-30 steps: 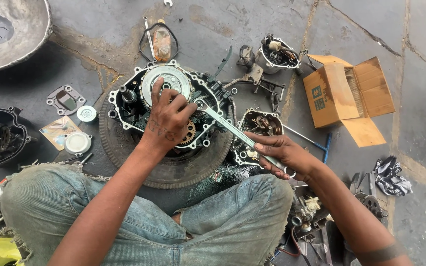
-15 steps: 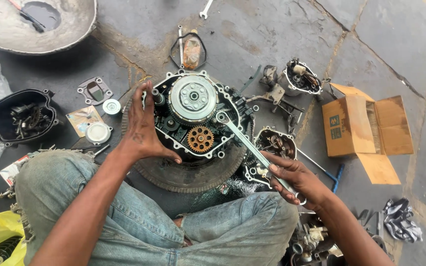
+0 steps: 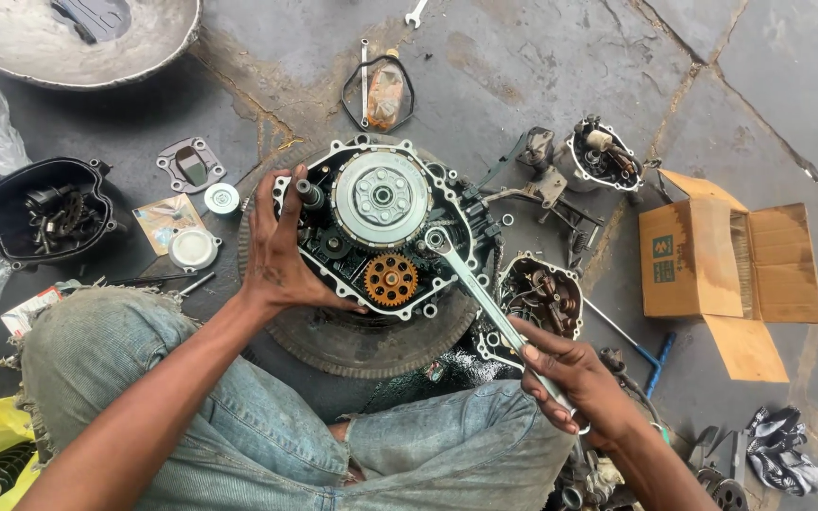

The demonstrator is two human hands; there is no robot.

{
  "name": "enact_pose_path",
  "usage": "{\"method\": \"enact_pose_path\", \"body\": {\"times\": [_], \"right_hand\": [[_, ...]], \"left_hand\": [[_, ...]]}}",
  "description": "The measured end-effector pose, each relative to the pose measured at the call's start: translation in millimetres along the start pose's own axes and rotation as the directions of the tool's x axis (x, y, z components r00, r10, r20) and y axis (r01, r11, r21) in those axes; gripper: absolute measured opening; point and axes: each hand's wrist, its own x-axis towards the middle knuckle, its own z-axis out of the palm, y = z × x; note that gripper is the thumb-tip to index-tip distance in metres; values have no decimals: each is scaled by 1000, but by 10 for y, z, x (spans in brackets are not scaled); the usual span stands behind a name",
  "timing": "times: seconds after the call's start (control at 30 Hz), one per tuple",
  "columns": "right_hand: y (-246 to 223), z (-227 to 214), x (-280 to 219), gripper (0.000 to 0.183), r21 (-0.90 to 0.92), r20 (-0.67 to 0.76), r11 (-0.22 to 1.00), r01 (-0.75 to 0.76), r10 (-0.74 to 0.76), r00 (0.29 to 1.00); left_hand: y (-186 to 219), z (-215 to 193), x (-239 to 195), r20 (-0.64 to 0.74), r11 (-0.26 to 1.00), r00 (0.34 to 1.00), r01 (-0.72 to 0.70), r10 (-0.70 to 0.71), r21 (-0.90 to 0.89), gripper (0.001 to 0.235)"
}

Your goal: The person sits on the ground working on a disassembled motorcycle engine crankcase resting on a tire. They use a combination wrench to loosen and tighten bolts on the clutch cover, thread and pull a timing chain through the case, reposition the engine, and continue wrenching on the clutch assembly.

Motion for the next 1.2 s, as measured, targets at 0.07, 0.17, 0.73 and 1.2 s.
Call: {"method": "enact_pose_path", "body": {"times": [0.07,0.17,0.73,1.2], "right_hand": [[49,-7,6,57,14,-8,1000,-8,8,1000],[81,3,7,56,53,-22,998,-29,31,999],[91,26,47,53,89,-62,996,-29,35,997],[234,-214,141,45,-17,140,1000,16,-13,990]], "left_hand": [[-2,-6,-16,-1,1000,1000,-7,7,-5,173],[1,-15,-32,-3,1000,1000,-19,19,-17,171],[62,-58,20,-5,1000,1000,-20,20,-13,160],[-646,687,74,-302,631,819,92,-489,-770,85]]}}
